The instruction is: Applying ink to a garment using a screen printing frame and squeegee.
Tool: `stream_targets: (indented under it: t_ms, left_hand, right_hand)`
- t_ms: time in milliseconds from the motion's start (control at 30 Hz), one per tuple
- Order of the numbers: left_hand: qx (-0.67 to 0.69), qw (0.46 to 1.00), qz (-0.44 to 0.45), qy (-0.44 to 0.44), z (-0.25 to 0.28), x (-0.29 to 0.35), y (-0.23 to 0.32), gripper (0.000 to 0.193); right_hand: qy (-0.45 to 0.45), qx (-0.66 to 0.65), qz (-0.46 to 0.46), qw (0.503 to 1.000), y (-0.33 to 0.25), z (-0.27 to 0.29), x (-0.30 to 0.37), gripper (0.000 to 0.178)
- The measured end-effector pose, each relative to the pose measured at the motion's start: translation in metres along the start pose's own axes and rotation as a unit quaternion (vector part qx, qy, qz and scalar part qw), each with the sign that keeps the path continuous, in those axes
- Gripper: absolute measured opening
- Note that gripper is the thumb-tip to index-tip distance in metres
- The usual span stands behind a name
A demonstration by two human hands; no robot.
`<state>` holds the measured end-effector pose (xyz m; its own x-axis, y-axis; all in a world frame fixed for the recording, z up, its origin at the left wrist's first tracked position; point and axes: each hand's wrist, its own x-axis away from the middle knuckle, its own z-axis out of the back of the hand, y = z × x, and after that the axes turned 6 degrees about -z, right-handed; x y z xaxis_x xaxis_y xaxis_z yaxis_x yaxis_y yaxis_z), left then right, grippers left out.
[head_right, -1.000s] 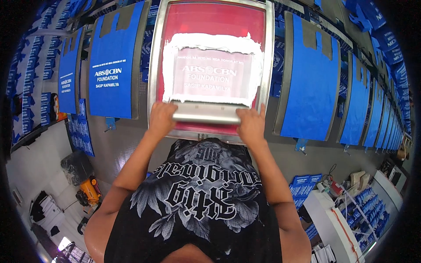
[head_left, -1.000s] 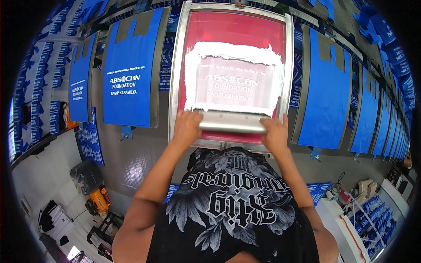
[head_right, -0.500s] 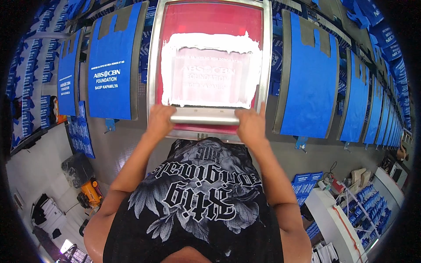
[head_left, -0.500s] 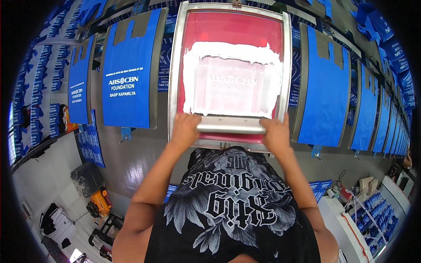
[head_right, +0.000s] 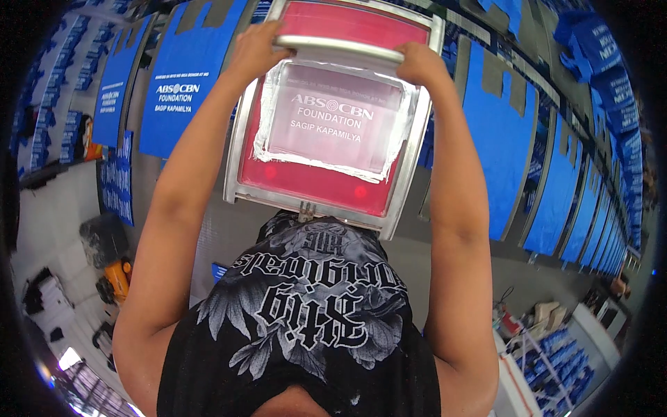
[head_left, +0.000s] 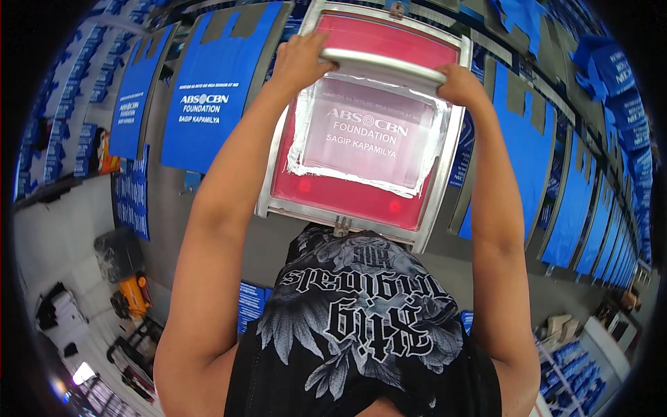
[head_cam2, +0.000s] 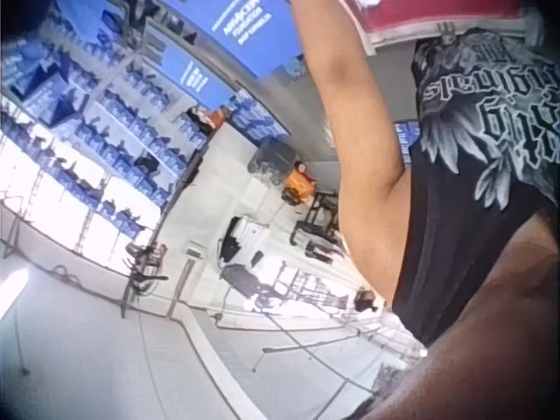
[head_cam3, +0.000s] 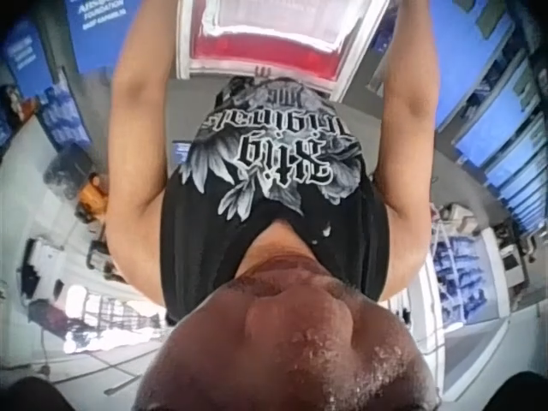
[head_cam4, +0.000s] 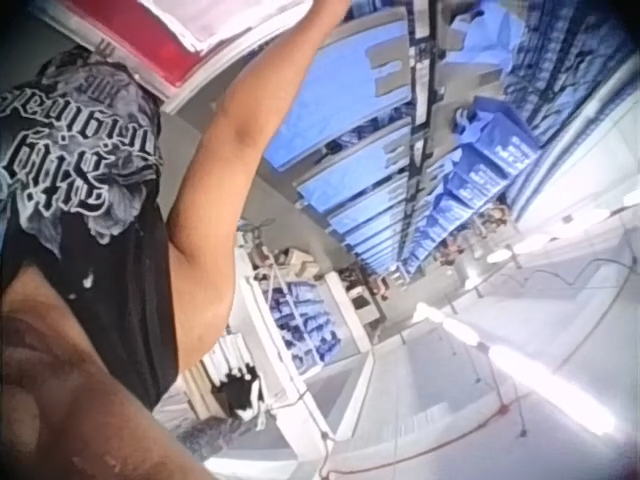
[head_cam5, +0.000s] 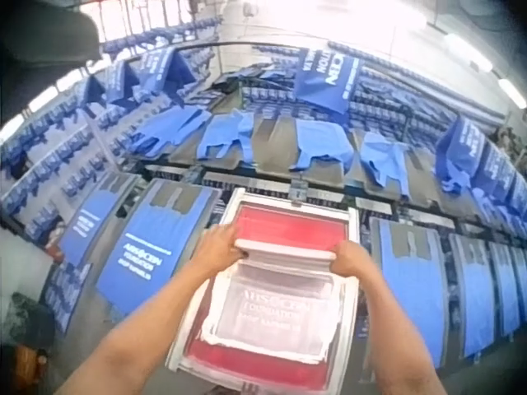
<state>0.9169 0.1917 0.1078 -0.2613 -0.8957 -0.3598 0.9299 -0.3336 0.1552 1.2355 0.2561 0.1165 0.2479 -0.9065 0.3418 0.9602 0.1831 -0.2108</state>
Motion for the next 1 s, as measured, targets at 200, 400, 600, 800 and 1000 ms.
stream_targets:
  t_ms: [200, 400, 600, 800, 1000]
  left_hand:
    - [0.348, 0.846, 0.185, -0.359, 0.03, 0.183, 0.086, 0.041]
    - [0.583, 0.613, 0.346, -0.406, -0.023, 0.326, 0.157, 0.043]
    - [0.652, 0.607, 0.249, -0.381, 0.004, 0.303, 0.16, 0.04]
    - [0.678, 0.581, 0.259, -0.367, 0.008, 0.296, 0.168, 0.043]
    - [0.686, 0.569, 0.29, -0.347, -0.002, 0.301, 0.168, 0.043]
  right_hand:
    - [0.046, 0.017, 0.068, 0.996, 0.035, -0.016, -0.04, 0.051]
    - [-0.064, -0.002, 0.068, 0.996, -0.016, -0.003, -0.038, 0.061]
    - [0.042, 0.039, 0.047, 0.997, -0.04, -0.012, -0.032, 0.055]
    - [0.047, 0.069, 0.062, 0.995, -0.063, -0.043, 0.083, 0.054]
    - [0.136, 0.021, 0.086, 0.987, -0.109, -0.117, 0.256, 0.039]
